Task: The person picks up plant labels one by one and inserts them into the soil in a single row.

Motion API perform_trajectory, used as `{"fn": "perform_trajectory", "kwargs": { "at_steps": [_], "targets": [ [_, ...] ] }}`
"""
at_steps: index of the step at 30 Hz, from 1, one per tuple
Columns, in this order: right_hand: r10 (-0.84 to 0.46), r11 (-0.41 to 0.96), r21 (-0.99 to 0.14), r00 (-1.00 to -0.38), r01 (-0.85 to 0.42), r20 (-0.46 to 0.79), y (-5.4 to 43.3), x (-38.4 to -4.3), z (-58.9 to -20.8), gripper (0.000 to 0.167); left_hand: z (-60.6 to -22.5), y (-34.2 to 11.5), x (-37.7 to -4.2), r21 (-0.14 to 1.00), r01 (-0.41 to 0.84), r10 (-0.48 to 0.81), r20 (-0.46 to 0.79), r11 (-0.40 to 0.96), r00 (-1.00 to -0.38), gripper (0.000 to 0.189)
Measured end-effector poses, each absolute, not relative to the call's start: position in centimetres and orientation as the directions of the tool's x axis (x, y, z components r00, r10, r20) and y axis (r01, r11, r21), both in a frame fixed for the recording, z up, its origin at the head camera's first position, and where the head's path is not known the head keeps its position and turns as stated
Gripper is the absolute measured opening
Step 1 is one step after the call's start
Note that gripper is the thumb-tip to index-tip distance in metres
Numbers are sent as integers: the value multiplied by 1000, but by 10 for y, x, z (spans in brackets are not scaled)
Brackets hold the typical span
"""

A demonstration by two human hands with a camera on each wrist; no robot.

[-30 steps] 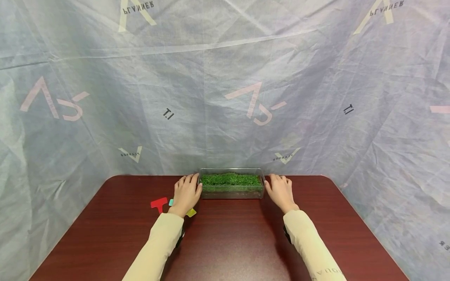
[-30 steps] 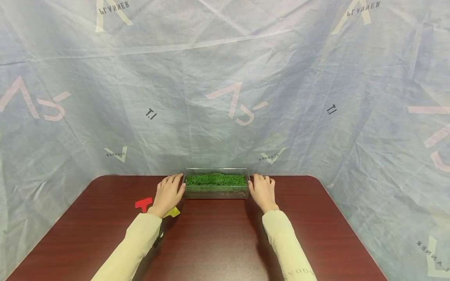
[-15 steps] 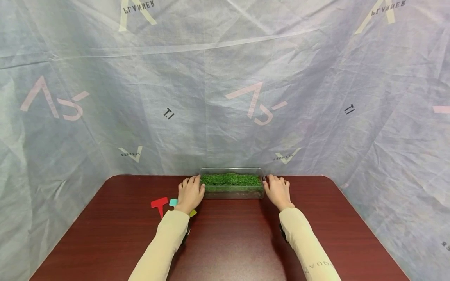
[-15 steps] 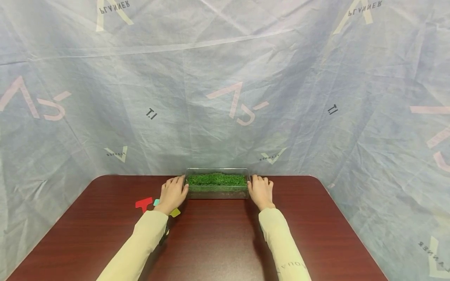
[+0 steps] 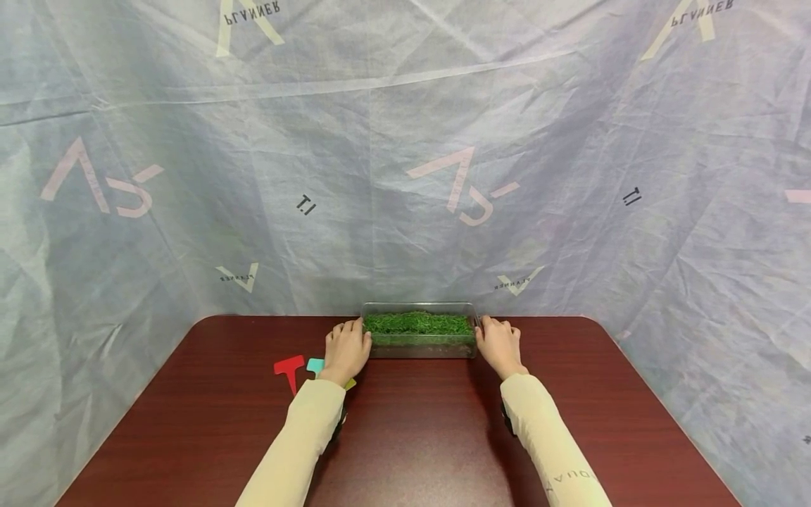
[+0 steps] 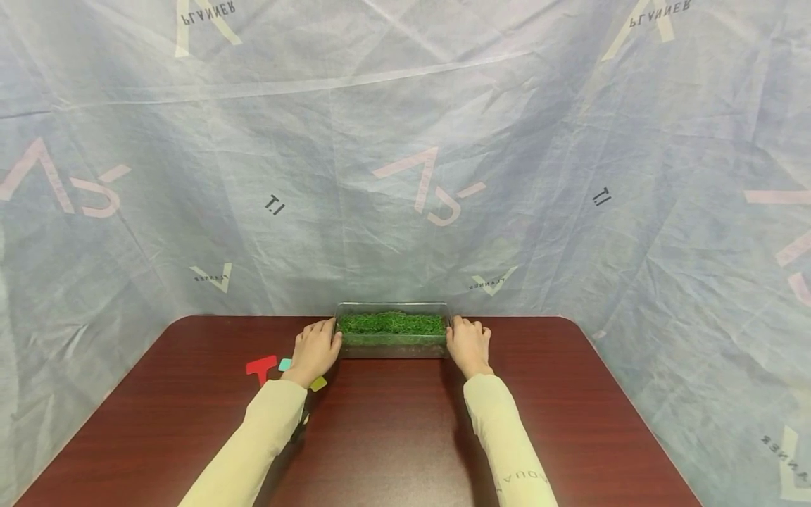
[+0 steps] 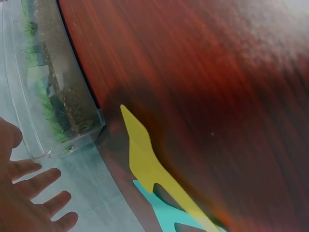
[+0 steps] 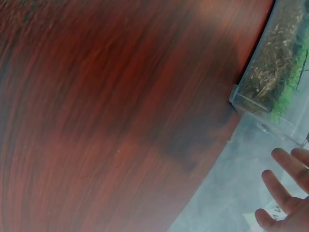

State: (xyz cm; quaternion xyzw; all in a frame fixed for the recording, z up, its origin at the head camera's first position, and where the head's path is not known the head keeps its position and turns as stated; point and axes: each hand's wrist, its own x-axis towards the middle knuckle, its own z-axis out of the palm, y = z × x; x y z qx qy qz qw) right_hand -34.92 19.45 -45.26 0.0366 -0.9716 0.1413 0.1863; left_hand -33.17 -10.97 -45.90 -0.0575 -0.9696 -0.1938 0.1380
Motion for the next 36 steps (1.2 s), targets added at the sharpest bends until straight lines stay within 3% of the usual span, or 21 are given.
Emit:
{"fn": "perform_trajectory", "kwargs": {
  "at_steps": [11, 36],
  "targets": [
    [-18, 947, -289, -921, -140, 388, 194, -346, -454, 25, -460, -110, -327, 355, 207, 86, 328, 912, -941, 43],
    [-82, 956, -212, -882, -200, 464, 204, -313, -458, 25, -466, -118, -300, 174, 294, 190, 448, 940, -873, 38]
  ]
}}
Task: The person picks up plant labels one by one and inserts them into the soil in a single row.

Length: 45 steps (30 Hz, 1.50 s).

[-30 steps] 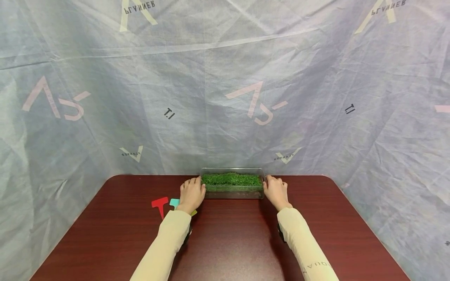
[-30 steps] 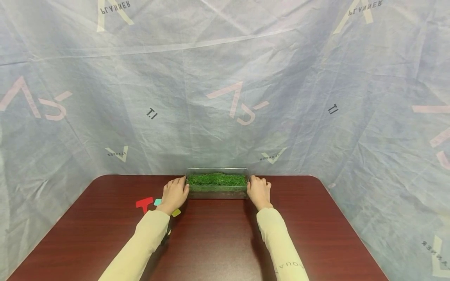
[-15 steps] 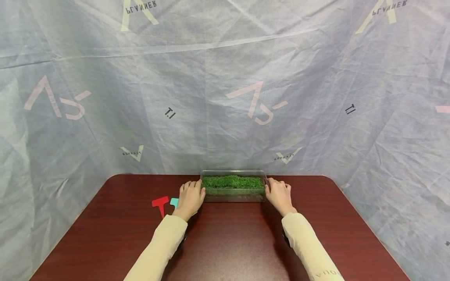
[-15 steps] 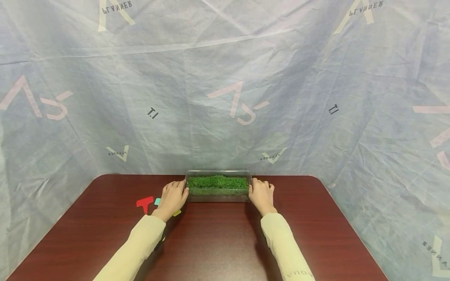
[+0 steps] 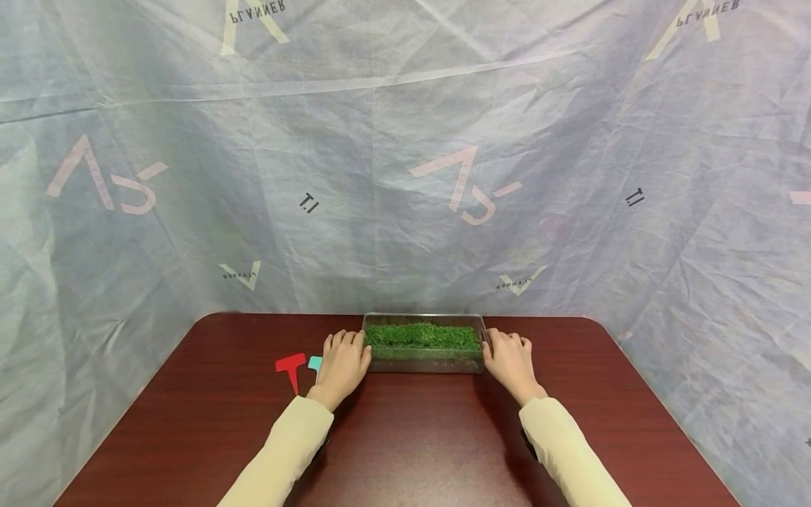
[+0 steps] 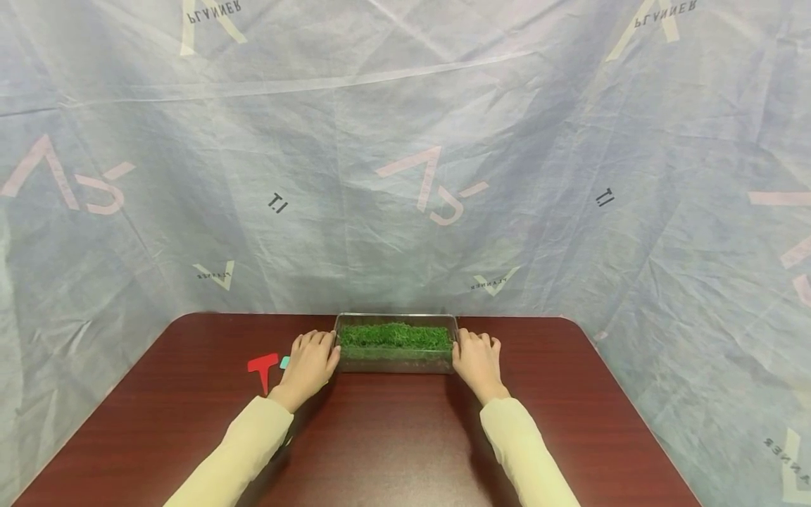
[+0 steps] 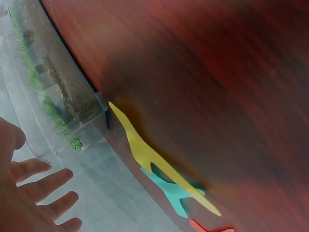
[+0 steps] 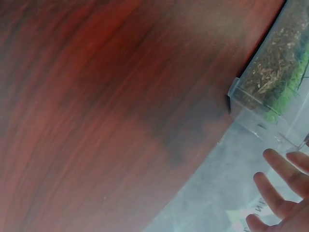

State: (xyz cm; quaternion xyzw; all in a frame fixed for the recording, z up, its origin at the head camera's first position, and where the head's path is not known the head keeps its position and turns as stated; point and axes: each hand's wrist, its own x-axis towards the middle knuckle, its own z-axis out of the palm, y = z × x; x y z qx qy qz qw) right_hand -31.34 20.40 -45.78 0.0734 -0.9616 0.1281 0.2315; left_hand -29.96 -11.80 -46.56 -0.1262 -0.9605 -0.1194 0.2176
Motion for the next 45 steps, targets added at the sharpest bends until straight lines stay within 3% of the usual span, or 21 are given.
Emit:
{"fn": "perform_trajectory", "kwargs": {
  "at_steps": [18, 45],
  "targets": [
    [-150, 959, -132, -846, -250, 512, 212, -282, -456, 17, -463, -120, -274, 115, 371, 261, 522, 922, -812, 31],
    [-208, 952, -89, -831, -293, 515, 218, -236, -454, 15, -463, -125, -231, 92, 434, 318, 550, 896, -772, 21]
  ]
}}
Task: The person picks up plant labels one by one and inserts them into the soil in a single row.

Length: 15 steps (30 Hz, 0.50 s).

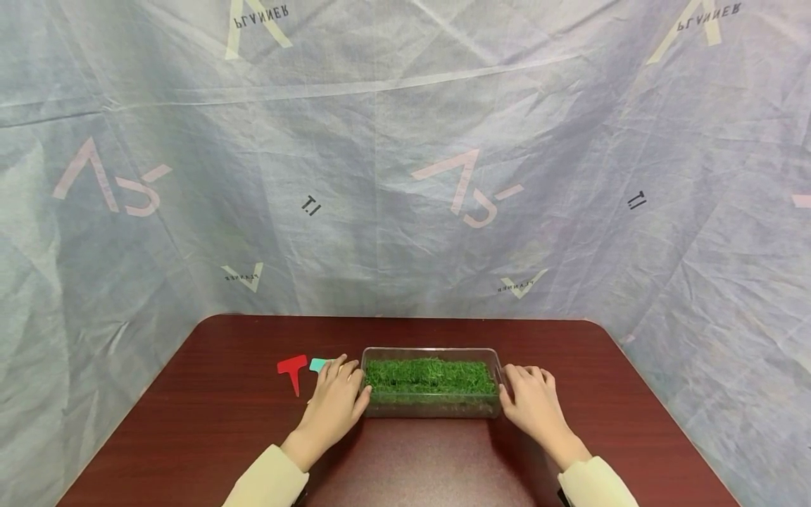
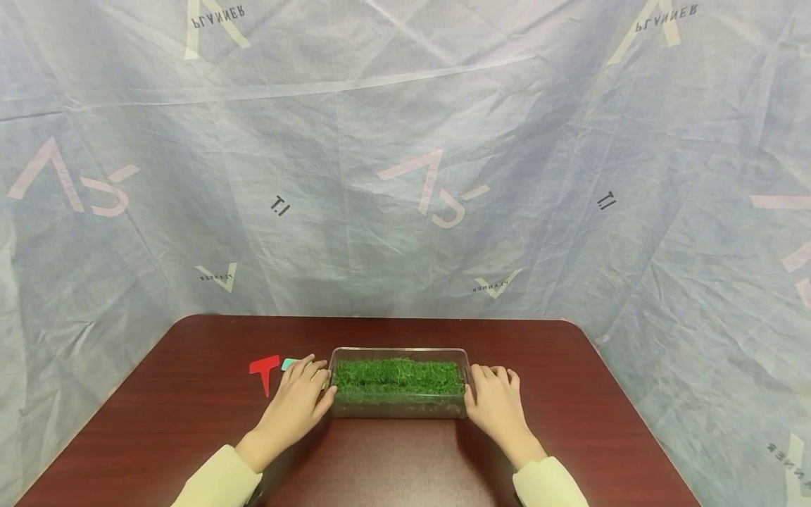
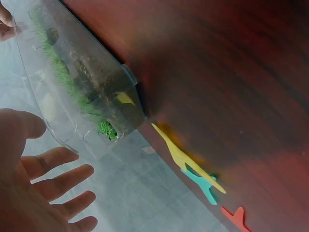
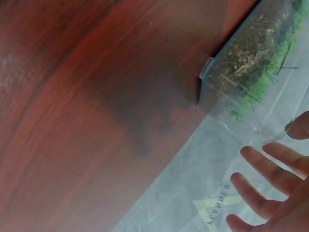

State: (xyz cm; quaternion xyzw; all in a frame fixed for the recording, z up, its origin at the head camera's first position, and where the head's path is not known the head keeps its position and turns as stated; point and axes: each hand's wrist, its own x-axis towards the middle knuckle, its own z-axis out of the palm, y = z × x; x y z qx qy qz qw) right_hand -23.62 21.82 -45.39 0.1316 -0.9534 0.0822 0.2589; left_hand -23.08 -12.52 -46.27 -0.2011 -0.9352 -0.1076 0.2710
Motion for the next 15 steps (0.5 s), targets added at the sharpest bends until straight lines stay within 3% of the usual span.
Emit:
{"fn": "perform_trajectory", "kwargs": {
  "at_steps": [15],
  "targets": [
    [-228, 942, -96, -824, -321, 518, 222, -220, -453, 14, -458, -127, -214, 113, 454, 340, 510, 884, -790, 16]
  ]
}}
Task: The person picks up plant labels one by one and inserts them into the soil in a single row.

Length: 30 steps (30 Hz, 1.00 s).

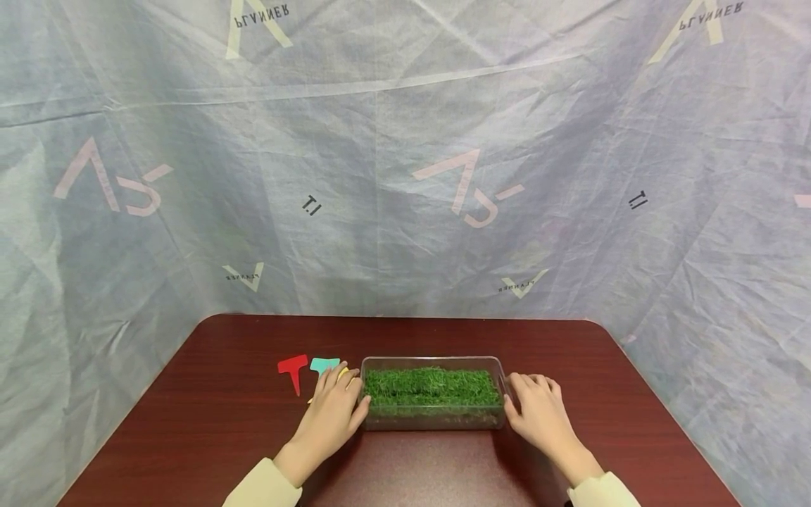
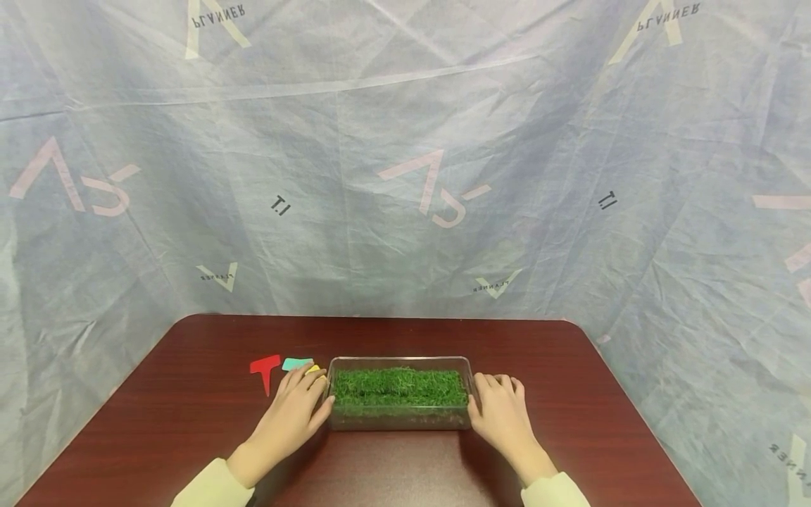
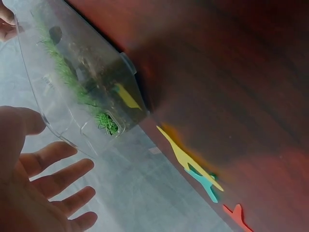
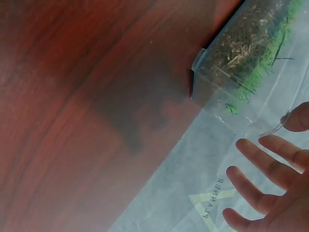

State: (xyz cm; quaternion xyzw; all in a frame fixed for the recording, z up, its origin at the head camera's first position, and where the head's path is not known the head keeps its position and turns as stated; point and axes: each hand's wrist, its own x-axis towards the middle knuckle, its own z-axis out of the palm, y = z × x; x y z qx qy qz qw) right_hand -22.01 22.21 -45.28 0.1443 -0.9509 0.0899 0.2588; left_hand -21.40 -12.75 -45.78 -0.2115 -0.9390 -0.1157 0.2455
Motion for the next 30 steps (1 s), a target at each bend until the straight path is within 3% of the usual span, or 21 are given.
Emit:
{"fn": "perform_trajectory", "kwargs": {
  "at_steps": [11, 30],
  "targets": [
    [-232, 934, -96, -790, -343, 567, 224, -212, -456, 15, -460, -131, -206, 149, 484, 344, 528, 863, -776, 13],
    [-217, 932, -138, -820, -335, 530, 222, -207, -453, 13, -463, -137, -211, 100, 528, 379, 586, 844, -717, 9]
  ]
}}
